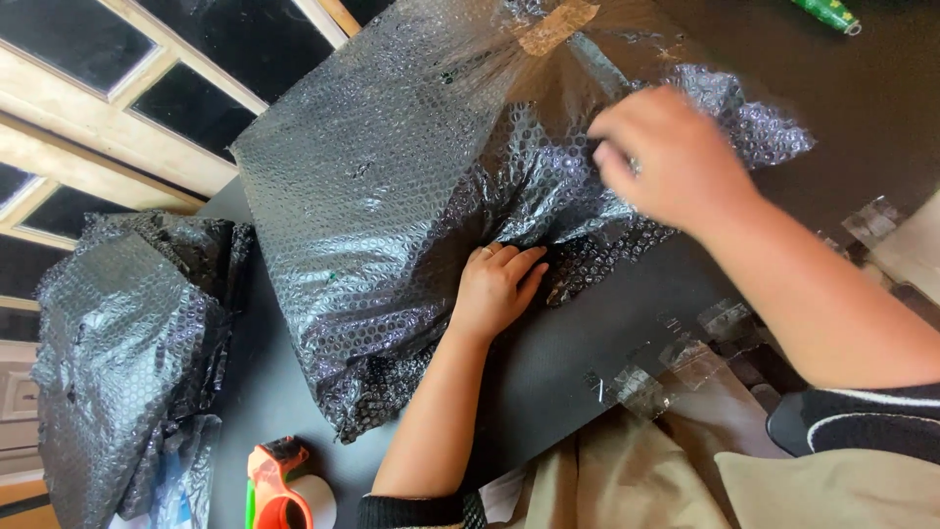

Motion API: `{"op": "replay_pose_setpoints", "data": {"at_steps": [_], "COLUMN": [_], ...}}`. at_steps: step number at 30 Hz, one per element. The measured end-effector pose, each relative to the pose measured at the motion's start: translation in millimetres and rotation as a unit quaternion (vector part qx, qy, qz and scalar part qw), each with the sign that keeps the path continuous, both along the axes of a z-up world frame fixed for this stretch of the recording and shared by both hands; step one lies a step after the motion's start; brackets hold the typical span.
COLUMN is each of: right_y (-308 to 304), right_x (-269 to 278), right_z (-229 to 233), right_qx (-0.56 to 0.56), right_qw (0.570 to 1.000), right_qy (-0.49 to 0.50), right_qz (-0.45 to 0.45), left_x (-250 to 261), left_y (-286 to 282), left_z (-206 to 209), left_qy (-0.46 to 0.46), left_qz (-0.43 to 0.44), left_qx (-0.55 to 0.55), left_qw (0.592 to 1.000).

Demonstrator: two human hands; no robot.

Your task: The person uses a tape dispenser to apply clear tape to a black bubble-wrapped package on a table. They smooth the tape and fold the bubble wrap edges to seal the package.

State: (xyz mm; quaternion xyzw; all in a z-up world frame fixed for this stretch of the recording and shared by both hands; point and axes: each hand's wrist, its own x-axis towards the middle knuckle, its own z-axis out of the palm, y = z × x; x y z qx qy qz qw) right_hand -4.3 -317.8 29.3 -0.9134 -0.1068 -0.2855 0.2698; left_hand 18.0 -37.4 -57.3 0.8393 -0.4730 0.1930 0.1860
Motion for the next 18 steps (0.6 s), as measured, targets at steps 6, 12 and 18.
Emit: {"op": "replay_pose_setpoints", "data": {"at_steps": [6,12,18], "right_y": [36.4,17.3,27.7], "right_x": [-1.1,8.8,-6.9], "right_z": [-75.2,-72.0,-47.4], "right_qx": [-0.175,-0.24,-0.304], "right_qw": [0.968,0.956,0.905], "right_qy": [-0.067,0.124,0.288], "right_qz": [0.167,0.115,0.082], "left_x": [4.6,1.1,7.6], "left_y": [-0.2,1.6,8.6], "left_z": [-1.4,7.4,10.8], "left_qy": [-0.032,0.004,0.164], "left_qz": [0.006,-0.014,0.006], "left_qx": [-0.059,-0.072,-0.161], "left_qw": [0.998,0.997,0.973]}}
